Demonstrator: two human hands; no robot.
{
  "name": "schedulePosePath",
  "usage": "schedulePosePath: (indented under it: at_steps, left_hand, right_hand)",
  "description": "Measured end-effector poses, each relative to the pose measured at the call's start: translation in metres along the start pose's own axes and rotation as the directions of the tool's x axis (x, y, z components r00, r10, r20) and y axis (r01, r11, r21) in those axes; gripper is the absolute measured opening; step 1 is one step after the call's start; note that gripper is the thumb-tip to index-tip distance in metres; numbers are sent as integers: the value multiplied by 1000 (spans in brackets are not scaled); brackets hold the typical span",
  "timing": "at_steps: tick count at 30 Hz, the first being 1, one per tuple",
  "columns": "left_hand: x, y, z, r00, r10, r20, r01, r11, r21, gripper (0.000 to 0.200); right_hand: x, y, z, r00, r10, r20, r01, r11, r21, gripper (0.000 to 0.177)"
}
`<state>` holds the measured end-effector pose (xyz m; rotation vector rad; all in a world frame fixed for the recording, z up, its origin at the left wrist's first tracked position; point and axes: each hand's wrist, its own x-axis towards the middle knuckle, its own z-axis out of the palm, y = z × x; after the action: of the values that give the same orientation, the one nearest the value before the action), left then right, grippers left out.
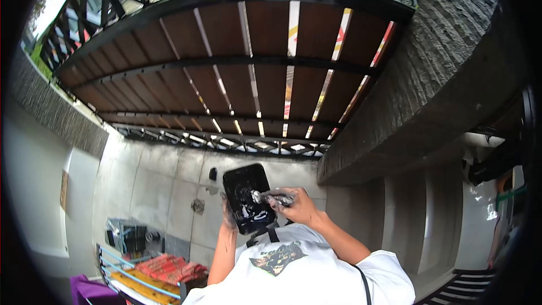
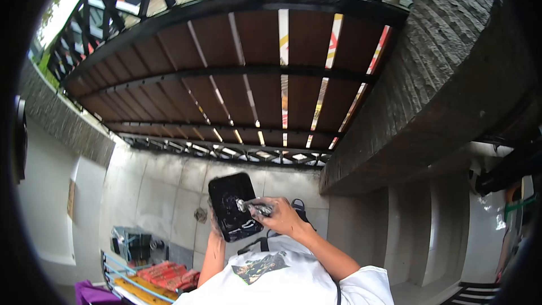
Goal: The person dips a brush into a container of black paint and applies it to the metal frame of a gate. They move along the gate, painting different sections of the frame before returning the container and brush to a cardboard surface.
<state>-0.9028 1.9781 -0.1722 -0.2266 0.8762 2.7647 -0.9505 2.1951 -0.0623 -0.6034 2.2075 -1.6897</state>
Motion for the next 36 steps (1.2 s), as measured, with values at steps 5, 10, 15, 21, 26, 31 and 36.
schedulePosePath:
  at_steps: [5,10,15,21,26,31,36]
  left_hand:
    - [67,19,10,999,49,-2,-49,998,36,87]
    - [145,38,36,998,53,21,-54,996,77,87]
    - [213,46,70,997,81,4,-81,990,115,86]
    - [262,43,95,991,126,-47,-119,985,127,85]
    - [280,40,101,991,116,-64,-109,988,108,85]
    - [287,48,107,994,98,-52,-93,991,92,84]
    - [282,70,94,997,75,-7,-74,993,94,84]
  right_hand:
    - [26,3,-70,875,-252,-412,314,945,89,29]
    - [93,12,-169,390,-279,-878,558,830,-16,32]
    - [164,-24,-250,165,-190,-968,747,665,-3,31]
    - [214,-29,-291,219,-684,-696,680,618,-394,34]
    - [211,-11,-309,-246,-607,-756,570,540,-619,35]
    - [210,-8,-303,-257,-662,-704,409,586,-700,35]
    - [242,-21,-252,106,-821,-561,376,555,-741,40]
